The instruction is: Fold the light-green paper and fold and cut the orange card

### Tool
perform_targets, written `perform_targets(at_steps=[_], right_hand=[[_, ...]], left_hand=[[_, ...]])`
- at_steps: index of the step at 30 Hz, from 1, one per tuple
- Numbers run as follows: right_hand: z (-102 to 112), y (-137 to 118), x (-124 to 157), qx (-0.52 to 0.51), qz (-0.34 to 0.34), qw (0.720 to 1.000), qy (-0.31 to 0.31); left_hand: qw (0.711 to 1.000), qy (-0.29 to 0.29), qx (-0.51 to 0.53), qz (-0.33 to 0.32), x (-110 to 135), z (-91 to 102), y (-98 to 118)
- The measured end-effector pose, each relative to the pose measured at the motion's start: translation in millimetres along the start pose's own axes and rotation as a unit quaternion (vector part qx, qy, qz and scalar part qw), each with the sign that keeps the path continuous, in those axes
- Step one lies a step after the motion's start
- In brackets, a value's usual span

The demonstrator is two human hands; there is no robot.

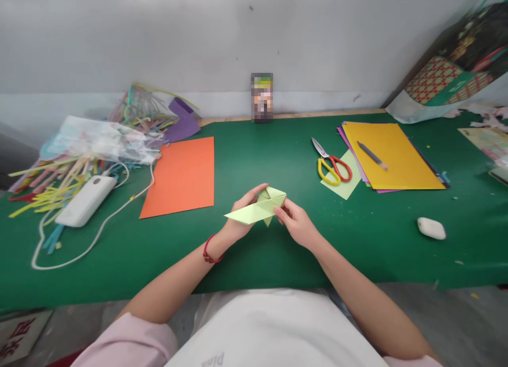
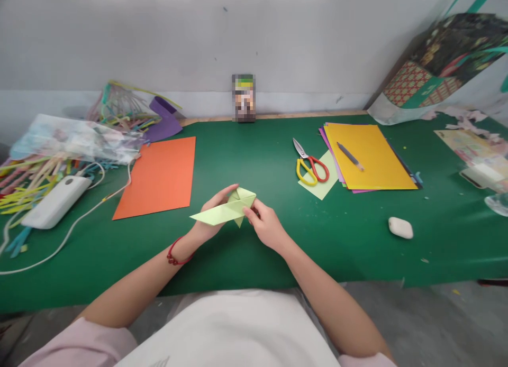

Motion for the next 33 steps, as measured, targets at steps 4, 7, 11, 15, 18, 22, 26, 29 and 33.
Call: perform_targets(at_steps=[4,7,11,15,18,22,26,29,33], right_hand=[[0,2,1,-0.015,-0.003,0.999,0.042],[5,4,0,-0.024,-0.016,0.998,0.058],[13,0,0,-0.063,-0.029,0.998,0.01],[15,-7,2,-0.059,-0.044,0.995,-0.066],[14,-7,7,-0.026,-0.059,0.992,-0.109],[12,-3,12,0.034,-0.071,0.991,-0.105],[12,2,15,0.075,-0.082,0.99,-0.081],[9,5,17,0.066,-0.104,0.99,-0.065],[4,3,21,0.058,-0.134,0.988,-0.046]], left_hand=[[0.997,-0.07,-0.002,-0.014,1,-0.2,13],[0.99,-0.13,0.052,0.011,3,0.1,13],[0.973,-0.129,0.175,0.079,0,5.2,4],[0.953,-0.144,0.197,0.182,-7,9.1,7],[0.972,-0.141,0.04,0.186,-13,10.1,19],[0.965,-0.147,-0.195,0.096,-18,8.2,30],[0.951,-0.162,-0.259,0.043,-17,6.1,28],[0.95,-0.161,-0.267,0.024,-13,5.8,25],[0.95,-0.171,-0.26,0.007,-10,7.5,25]])
Point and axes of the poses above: each hand's wrist, its own x-axis away from the middle knuckle, its own z-axis out of the back of the hand, y = z × x, the point moved 2 cm from there along -x, towards the middle knuckle, and after that the axes turned 12 degrees about -x, right-handed, at the moved point
